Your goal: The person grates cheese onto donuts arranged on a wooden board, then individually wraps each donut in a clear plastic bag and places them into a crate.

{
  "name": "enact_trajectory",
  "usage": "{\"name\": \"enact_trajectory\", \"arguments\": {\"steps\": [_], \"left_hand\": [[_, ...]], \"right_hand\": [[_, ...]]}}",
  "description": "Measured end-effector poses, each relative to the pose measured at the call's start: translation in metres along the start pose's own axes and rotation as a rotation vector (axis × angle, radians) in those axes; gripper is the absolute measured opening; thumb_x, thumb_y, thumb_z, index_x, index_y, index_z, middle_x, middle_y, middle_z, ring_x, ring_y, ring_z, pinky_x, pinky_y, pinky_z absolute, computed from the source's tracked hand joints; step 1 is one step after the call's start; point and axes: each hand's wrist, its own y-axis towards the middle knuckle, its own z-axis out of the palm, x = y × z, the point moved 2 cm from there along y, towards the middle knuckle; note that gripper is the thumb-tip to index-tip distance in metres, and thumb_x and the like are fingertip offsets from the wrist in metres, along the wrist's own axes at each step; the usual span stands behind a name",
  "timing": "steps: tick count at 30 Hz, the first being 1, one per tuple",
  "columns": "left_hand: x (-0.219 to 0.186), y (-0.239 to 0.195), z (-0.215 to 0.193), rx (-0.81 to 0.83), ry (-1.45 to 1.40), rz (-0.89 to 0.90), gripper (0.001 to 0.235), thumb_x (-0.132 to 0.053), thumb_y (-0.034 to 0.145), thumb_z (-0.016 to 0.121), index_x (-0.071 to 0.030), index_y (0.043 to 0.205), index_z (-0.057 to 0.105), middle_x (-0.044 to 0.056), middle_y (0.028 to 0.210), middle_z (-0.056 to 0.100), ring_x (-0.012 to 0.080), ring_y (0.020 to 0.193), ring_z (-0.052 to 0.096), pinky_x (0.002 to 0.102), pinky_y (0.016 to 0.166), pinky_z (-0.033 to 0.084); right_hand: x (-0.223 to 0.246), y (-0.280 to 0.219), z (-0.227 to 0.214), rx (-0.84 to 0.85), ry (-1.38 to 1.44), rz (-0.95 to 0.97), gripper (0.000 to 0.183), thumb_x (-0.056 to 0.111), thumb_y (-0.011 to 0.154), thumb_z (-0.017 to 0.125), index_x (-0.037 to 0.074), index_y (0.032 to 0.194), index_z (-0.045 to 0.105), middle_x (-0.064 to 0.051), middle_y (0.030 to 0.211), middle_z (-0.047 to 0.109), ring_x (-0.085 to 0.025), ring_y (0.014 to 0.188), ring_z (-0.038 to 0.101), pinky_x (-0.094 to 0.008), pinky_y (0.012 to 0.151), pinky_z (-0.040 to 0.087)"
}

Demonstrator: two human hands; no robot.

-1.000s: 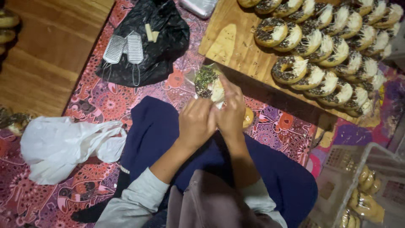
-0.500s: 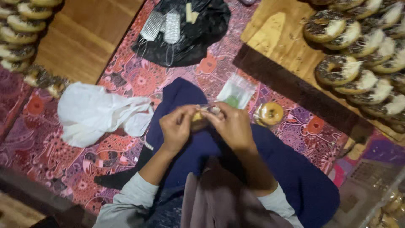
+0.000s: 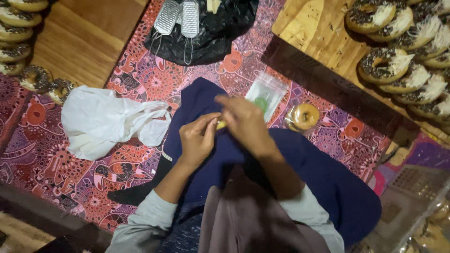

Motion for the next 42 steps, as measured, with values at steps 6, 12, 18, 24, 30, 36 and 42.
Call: {"name": "enact_trajectory", "arguments": {"steps": [6,12,18,24,30,36,42], "left_hand": [[-0.011,0.002,0.014,-0.258,-0.377,-0.129,0.012,-0.004,0.103,0.064,0.002,0.110,0.072,0.014,0.106,0.078,0.0187,0.101,0.076,0.032,0.093,0.061],[0.011,-0.003,0.016,-0.192,-0.054,0.095,0.039,-0.023,0.107,0.058,0.006,0.133,0.052,0.016,0.134,0.057,0.0280,0.110,0.063,0.041,0.108,0.046],[0.080,0.016,0.004,-0.010,-0.693,-0.717,0.048,-0.039,0.105,0.048,0.000,0.119,0.072,0.009,0.109,0.077,0.0193,0.099,0.070,0.031,0.092,0.054],[0.053,0.009,-0.004,-0.047,-0.165,-0.092,0.015,-0.011,0.100,0.070,0.002,0.093,0.071,0.009,0.093,0.070,0.0169,0.088,0.065,0.029,0.083,0.051],[0.043,0.004,0.008,-0.100,0.120,-0.096,0.030,-0.008,0.100,0.071,0.005,0.077,0.058,0.012,0.074,0.056,0.0217,0.070,0.055,0.033,0.067,0.043],[0.038,-0.015,0.081,0.102,0.087,0.114,0.015,-0.004,0.093,0.069,0.002,0.080,0.065,0.013,0.084,0.066,0.0236,0.074,0.064,0.035,0.064,0.050],[0.049,-0.004,0.237,0.483,-0.665,-0.354,0.045,-0.015,0.097,0.075,0.000,0.133,0.054,0.011,0.119,0.070,0.0175,0.108,0.066,0.031,0.094,0.056]], "right_hand": [[-0.067,-0.038,-0.012,0.182,0.432,0.624,0.038,0.007,0.094,0.069,0.003,0.132,0.063,-0.014,0.114,0.072,-0.023,0.106,0.069,-0.035,0.093,0.055],[-0.056,-0.105,0.059,0.108,1.240,0.819,0.055,0.015,0.101,0.057,0.006,0.153,0.043,-0.012,0.144,0.055,-0.021,0.131,0.055,-0.036,0.110,0.045],[-0.032,-0.060,0.043,0.032,0.559,0.426,0.030,0.016,0.113,0.049,0.000,0.129,0.069,-0.010,0.121,0.075,-0.017,0.114,0.069,-0.029,0.101,0.052],[-0.030,-0.051,0.034,-0.329,0.364,0.433,0.030,0.014,0.111,0.048,-0.002,0.090,0.061,-0.009,0.085,0.059,-0.018,0.073,0.058,-0.033,0.069,0.048],[-0.074,-0.090,0.070,-0.291,0.170,0.437,0.021,0.009,0.108,0.057,-0.001,0.090,0.053,-0.011,0.086,0.054,-0.020,0.077,0.054,-0.033,0.072,0.045],[-0.146,-0.154,0.065,-0.245,0.631,0.592,0.030,0.014,0.111,0.051,0.000,0.137,0.049,-0.010,0.133,0.057,-0.019,0.126,0.054,-0.031,0.106,0.044],[-0.201,-0.171,-0.049,-0.471,0.125,0.799,0.037,0.025,0.111,0.050,-0.003,0.129,0.064,-0.013,0.114,0.071,-0.019,0.106,0.066,-0.033,0.095,0.052]]}}
